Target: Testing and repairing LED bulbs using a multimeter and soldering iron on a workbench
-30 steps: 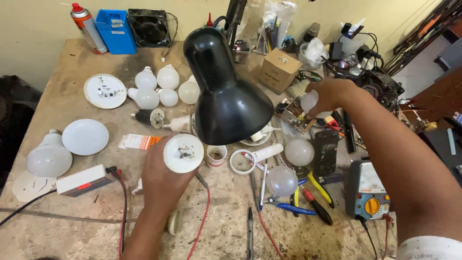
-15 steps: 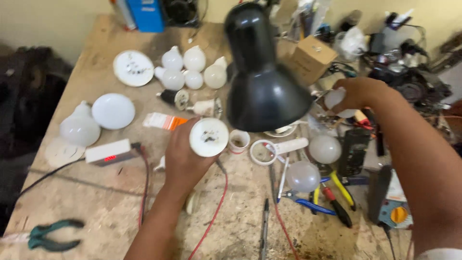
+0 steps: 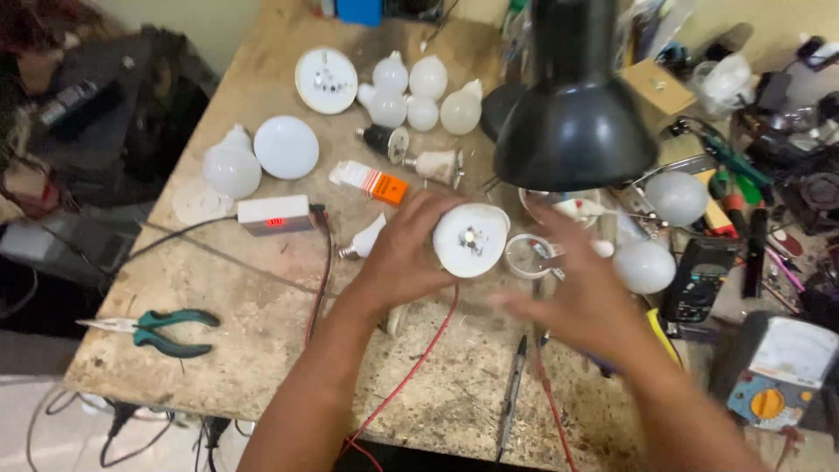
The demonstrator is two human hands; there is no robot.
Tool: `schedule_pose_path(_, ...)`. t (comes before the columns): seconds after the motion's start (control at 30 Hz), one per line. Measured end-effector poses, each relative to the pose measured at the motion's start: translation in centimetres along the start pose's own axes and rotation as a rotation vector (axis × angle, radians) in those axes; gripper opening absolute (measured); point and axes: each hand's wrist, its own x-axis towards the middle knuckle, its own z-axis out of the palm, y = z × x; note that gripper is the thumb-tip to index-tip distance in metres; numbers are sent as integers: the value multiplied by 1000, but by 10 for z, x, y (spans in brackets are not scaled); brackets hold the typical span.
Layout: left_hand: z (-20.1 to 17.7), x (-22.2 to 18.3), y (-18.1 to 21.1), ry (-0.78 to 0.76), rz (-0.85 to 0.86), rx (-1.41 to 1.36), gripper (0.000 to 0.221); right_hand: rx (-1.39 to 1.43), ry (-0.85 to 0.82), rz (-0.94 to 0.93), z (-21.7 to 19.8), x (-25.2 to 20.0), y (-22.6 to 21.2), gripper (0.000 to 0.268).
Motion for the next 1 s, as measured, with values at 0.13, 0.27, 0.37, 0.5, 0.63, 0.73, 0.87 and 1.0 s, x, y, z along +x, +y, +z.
schedule_pose_path(0.13,3,-7,18,-70,79,61,83,222,135,-89,44,-16,-6,108)
schedule_pose_path(0.27,-13,-27,47,-134,91,186,82,396,239,-172,65,-32,0,100)
schedule_pose_path(0.37,-17,-52,52,-140,52,166,76,400,257,-246,83,-46,6,99)
schedule_pose_path(0.5,-50,-83,58,-161,-15,135,90,465,220,-174,91,-64,16,98)
schedule_pose_path(0.63,-62,-110,37,-255,-105,247,89,554,81,-65,102,-75,22,99)
schedule_pose_path(0.73,-48,-128,10,-348,-158,389,76,560,21,-69,123,-77,24,97)
schedule_pose_path(0.87,-30,-139,-27,-301,-148,341,54,492,17,-172,146,-64,27,97)
schedule_pose_path(1.0,-32,-141,-18,-217,-133,239,51,426,39,-273,138,-54,20,87)
